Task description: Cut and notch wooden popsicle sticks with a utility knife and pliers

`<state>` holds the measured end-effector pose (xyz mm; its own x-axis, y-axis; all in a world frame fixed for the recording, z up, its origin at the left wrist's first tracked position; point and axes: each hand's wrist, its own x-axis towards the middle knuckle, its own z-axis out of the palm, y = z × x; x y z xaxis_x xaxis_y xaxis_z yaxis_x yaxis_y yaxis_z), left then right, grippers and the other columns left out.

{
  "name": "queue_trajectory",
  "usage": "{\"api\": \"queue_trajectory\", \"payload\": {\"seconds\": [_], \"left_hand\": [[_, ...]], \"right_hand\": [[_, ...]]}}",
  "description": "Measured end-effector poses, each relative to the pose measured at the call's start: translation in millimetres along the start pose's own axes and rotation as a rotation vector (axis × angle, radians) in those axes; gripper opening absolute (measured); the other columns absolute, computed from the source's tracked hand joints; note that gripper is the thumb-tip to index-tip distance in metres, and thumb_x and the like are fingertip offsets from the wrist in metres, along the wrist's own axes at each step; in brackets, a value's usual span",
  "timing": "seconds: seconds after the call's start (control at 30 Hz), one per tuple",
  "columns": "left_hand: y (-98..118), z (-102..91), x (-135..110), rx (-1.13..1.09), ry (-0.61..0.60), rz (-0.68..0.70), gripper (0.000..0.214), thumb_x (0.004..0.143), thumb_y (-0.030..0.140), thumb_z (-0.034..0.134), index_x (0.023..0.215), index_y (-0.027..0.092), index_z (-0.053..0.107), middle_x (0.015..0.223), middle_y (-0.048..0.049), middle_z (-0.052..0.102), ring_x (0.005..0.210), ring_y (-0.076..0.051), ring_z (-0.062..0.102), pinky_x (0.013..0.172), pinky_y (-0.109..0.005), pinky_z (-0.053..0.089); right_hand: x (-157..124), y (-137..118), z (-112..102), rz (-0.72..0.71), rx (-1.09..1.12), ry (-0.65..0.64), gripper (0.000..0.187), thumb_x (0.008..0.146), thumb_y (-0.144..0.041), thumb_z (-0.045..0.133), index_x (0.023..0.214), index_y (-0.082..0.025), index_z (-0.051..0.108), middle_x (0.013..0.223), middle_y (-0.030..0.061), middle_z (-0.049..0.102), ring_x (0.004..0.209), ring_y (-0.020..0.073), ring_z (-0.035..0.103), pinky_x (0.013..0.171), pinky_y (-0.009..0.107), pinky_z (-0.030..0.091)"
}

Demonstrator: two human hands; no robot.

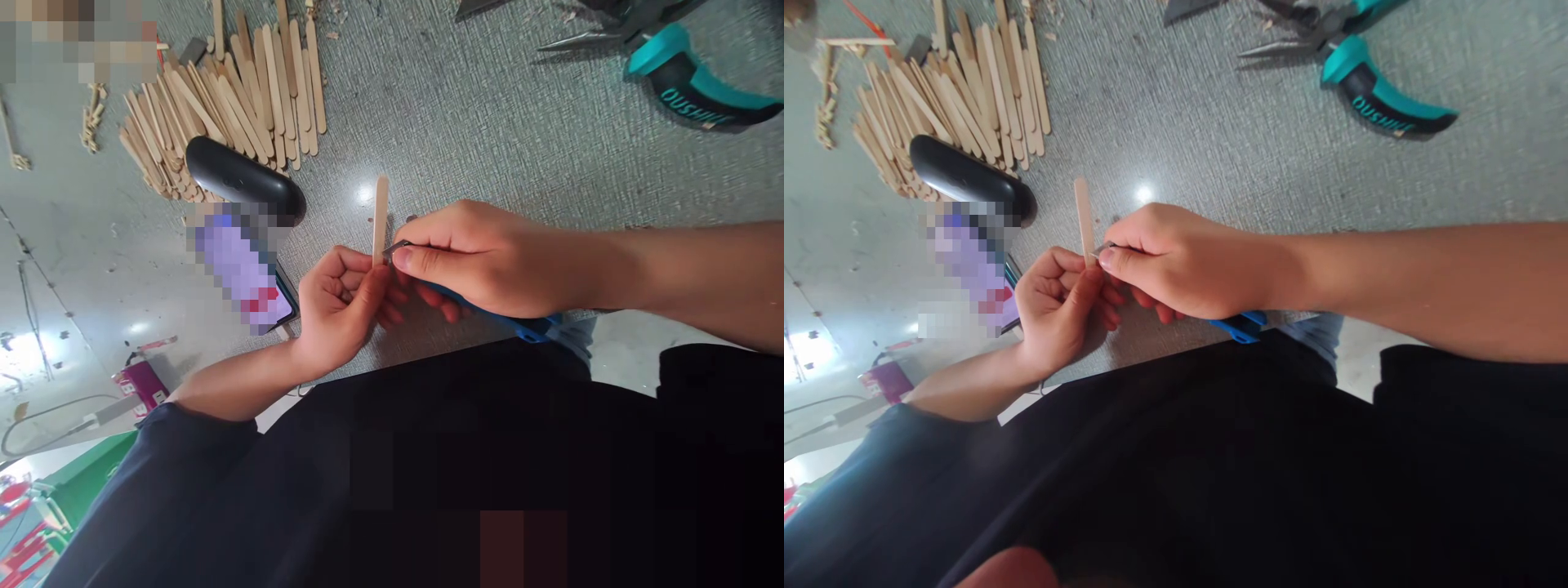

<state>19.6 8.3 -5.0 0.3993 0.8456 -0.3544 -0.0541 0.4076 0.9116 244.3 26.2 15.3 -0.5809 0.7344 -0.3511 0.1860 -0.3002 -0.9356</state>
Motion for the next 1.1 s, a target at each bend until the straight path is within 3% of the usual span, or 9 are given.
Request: {"api": "queue_trajectory", "payload": {"seconds": [0.47, 0.63, 0.77, 0.9, 1.1], "left_hand": [[-3, 0.3, -1, 0.056, 0.042, 0.013, 0.06, 0.102, 0.071, 0.094, 0.096, 0.027, 0.054, 0.069, 0.0052, 0.08, 0.045, -0.011, 0.069, 0.043, -0.021, 0.057], [-7, 0.9, -4, 0.099, 0.04, 0.08, 0.055, 0.106, 0.067, 0.092, 0.097, 0.025, 0.057, 0.069, 0.0047, 0.08, 0.047, -0.01, 0.069, 0.045, -0.02, 0.054], [-18, -3.2, -9, 0.2, 0.091, 0.132, 0.046, 0.112, 0.063, 0.086, 0.1, 0.024, 0.065, 0.069, 0.0033, 0.078, 0.051, -0.01, 0.067, 0.047, -0.021, 0.049], [-23, -9.1, -13, 0.352, 0.094, 0.182, 0.039, 0.116, 0.059, 0.082, 0.102, 0.023, 0.072, 0.068, 0.0025, 0.075, 0.051, -0.01, 0.065, 0.048, -0.021, 0.043], [-17, -12.0, -9, 0.545, 0.071, 0.303, 0.024, 0.113, 0.037, 0.079, 0.095, 0.024, 0.069, 0.064, 0.0055, 0.07, 0.051, -0.009, 0.061, 0.051, -0.021, 0.044]], "right_hand": [[2, 6, 7, 0.037, 0.009, 0.056, 0.042, 0.124, -0.029, 0.061, 0.083, -0.02, 0.066, 0.068, -0.0022, 0.069, 0.048, 0.0096, 0.065, 0.049, 0.025, 0.043], [2, 10, 11, 0.047, 0.02, 0.098, 0.045, 0.124, -0.027, 0.065, 0.079, -0.02, 0.061, 0.064, -0.0043, 0.066, 0.044, 0.0063, 0.06, 0.046, 0.024, 0.037], [0, 12, 14, 0.059, 0.011, 0.106, 0.049, 0.124, -0.029, 0.066, 0.077, -0.02, 0.058, 0.062, -0.0046, 0.063, 0.042, 0.0051, 0.055, 0.047, 0.026, 0.033], [-1, 7, 15, 0.132, -0.03, 0.08, 0.049, 0.124, -0.023, 0.062, 0.075, -0.021, 0.055, 0.06, -0.0038, 0.063, 0.042, 0.0074, 0.058, 0.048, 0.028, 0.036], [-2, 5, 19, 0.173, -0.105, 0.083, 0.046, 0.125, -0.027, 0.057, 0.079, -0.023, 0.057, 0.056, -0.0023, 0.062, 0.041, 0.0107, 0.059, 0.048, 0.031, 0.036]]}}
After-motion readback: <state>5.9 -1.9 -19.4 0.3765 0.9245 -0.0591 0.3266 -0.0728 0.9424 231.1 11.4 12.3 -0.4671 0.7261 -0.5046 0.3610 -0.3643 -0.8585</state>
